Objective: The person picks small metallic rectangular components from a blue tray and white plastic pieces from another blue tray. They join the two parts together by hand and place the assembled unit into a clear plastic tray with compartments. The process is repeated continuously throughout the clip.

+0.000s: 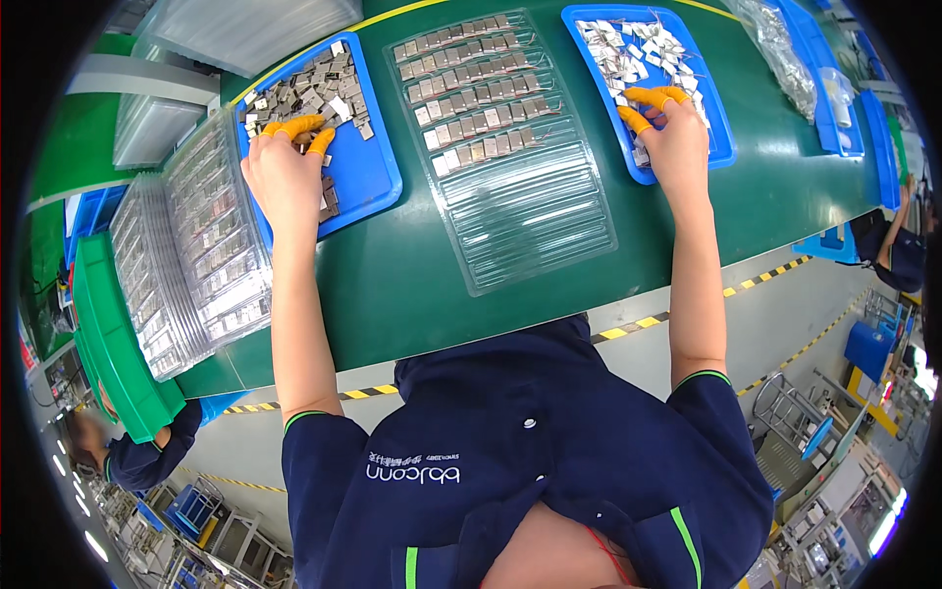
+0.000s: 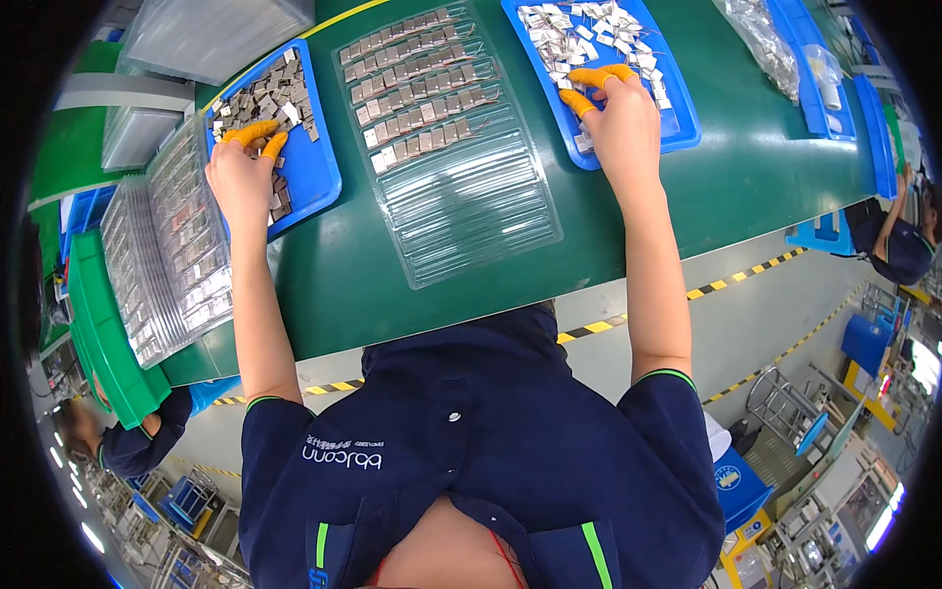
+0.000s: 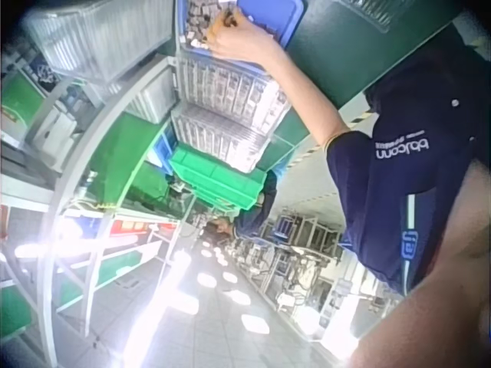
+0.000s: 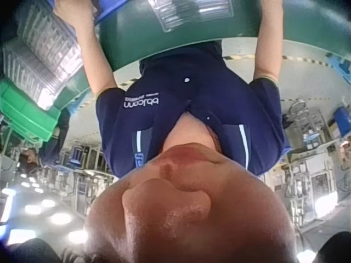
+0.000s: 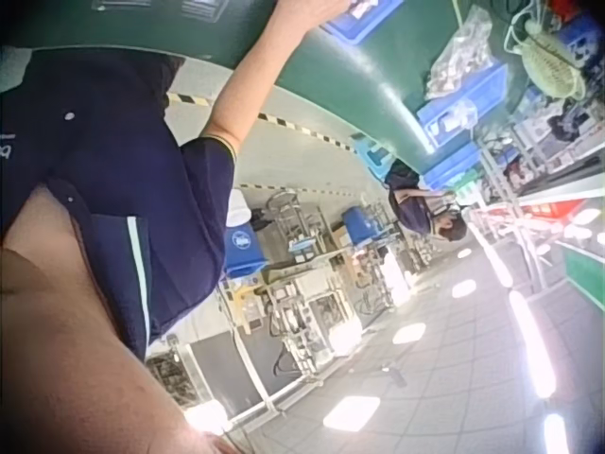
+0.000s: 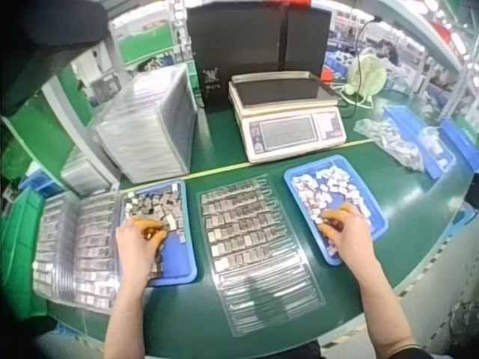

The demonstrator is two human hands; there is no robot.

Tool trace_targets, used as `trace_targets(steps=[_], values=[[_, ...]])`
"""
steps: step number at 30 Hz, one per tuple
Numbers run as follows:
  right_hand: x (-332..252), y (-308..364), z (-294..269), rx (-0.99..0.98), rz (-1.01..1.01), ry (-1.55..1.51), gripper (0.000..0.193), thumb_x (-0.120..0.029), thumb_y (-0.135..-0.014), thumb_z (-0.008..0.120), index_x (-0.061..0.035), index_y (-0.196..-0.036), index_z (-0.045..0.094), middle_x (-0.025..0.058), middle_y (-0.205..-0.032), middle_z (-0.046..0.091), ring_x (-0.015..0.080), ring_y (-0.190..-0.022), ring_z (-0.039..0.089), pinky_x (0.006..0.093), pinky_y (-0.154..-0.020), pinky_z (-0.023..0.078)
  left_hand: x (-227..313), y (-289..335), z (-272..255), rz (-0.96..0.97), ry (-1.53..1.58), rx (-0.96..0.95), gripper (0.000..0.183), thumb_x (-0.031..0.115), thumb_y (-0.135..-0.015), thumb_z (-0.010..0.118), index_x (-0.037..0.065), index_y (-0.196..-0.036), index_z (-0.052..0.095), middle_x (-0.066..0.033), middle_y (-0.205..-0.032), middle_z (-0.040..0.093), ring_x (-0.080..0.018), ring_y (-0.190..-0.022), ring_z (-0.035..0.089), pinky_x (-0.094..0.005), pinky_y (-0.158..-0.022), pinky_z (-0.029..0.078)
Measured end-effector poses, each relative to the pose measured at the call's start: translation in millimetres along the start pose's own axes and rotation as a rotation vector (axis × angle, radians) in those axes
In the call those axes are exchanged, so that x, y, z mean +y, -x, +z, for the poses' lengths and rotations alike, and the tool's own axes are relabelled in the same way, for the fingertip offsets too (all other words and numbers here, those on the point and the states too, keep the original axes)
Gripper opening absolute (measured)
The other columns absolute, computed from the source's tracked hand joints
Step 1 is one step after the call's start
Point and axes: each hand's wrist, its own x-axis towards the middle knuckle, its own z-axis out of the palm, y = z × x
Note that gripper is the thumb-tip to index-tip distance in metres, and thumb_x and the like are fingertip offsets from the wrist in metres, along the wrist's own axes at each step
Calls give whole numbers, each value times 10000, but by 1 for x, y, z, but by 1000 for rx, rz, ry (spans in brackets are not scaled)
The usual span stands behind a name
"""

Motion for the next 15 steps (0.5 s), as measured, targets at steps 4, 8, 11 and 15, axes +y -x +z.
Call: trace_targets(steps=[4,8,11,15], values=[[7,3,2,77,-79,-68,241,-161,-687,735,-81,-912,699,137,-891,631,262,-767,601,341,-684,479,7,2,-4,55,-52,79,287,259,-668,739,10,-792,669,-143,-760,607,-291,-766,573,-395,-702,443],[-2,6,-7,94,65,-257,200,-128,-712,721,-56,-897,699,135,-916,657,212,-761,631,288,-689,484,7,3,-4,49,-90,77,299,270,-673,733,4,-789,663,-134,-773,607,-283,-791,565,-405,-731,432],[-4,8,-8,158,128,-430,186,-102,-746,703,-15,-910,686,128,-909,668,168,-760,641,251,-693,485,8,4,-5,70,-131,74,313,276,-684,728,-3,-810,665,-139,-777,615,-285,-761,577,-389,-700,446],[-19,15,-13,126,198,-927,199,-61,-786,671,43,-954,644,131,-892,661,158,-791,636,242,-730,494,30,13,-32,-145,405,13,205,150,-707,722,19,-858,678,-91,-837,649,-189,-803,603,-310,-739,457]])
